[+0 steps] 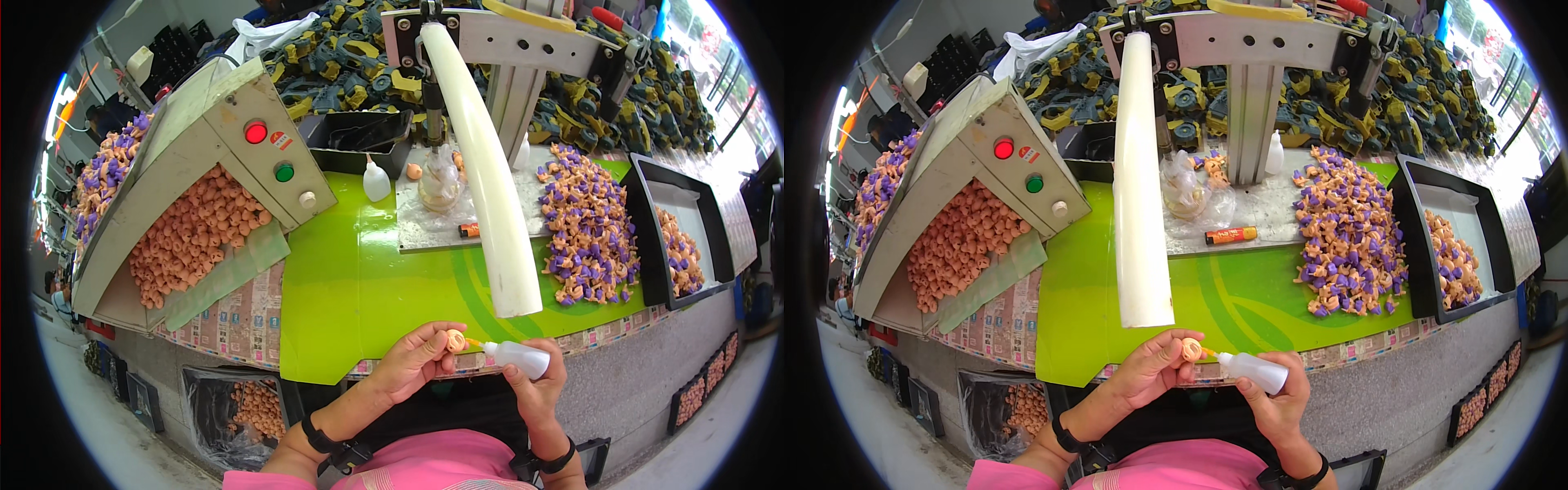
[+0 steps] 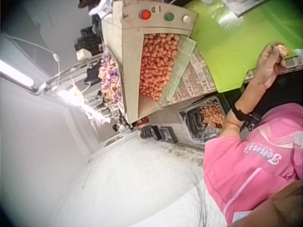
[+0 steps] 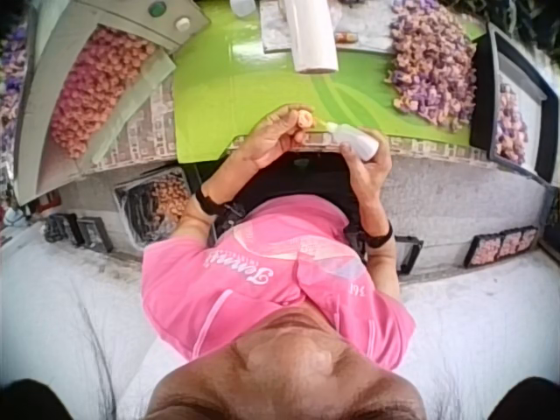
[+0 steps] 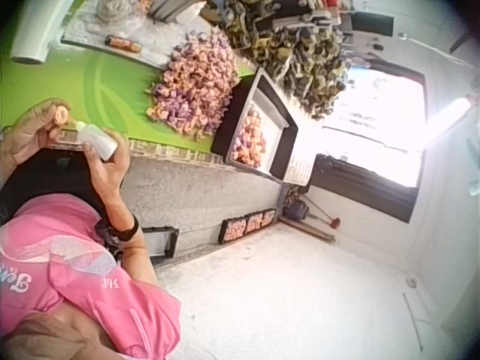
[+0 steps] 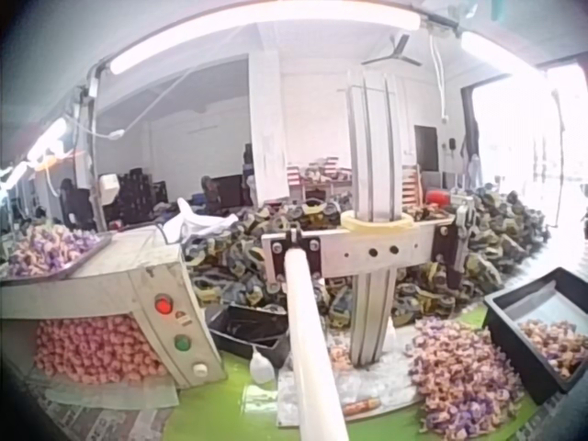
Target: Applying adhesive to small plastic toy components and assembling them.
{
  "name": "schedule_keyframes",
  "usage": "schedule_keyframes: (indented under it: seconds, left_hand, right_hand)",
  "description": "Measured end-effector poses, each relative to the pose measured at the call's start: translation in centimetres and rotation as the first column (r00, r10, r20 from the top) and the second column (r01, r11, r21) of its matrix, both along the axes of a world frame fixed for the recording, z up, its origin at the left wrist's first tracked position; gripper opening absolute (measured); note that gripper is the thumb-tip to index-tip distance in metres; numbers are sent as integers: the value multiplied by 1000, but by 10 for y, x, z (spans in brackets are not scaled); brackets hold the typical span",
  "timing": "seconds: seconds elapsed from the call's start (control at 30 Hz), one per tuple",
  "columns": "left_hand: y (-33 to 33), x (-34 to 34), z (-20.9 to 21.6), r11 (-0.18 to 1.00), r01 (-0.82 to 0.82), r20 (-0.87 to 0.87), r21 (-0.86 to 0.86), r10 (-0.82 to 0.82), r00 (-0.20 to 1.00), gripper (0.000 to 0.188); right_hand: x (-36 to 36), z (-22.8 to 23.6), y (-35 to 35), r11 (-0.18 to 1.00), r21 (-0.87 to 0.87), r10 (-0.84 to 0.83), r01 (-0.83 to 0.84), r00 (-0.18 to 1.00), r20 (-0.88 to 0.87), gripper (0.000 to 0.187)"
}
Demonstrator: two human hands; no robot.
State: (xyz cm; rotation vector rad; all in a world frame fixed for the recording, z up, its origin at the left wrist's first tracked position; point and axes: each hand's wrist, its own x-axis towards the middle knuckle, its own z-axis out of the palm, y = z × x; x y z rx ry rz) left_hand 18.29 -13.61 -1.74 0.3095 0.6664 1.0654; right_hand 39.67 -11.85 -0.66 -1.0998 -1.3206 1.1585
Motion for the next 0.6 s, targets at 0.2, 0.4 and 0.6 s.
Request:
schedule_keyframes:
  seconds: [0.2, 0.4, 0.6]
  left_hand:
    - [0, 0, -2, 1000, -2, 20, 26, 2, 1000, 35]
    - [-1, 0, -3, 1000, -4, 20, 31, 3, 1000, 35]
    - [0, 0, -3, 1000, -4, 17, 14, 4, 1000, 35]
  right_hand:
    - [0, 0, -1, 999, 50, -1, -1, 999, 35, 43]
    - [-2, -1, 0, 998, 61, -3, 1, 999, 43, 43]
    - [1, -3, -1, 998, 59, -20, 18, 999, 38, 41]
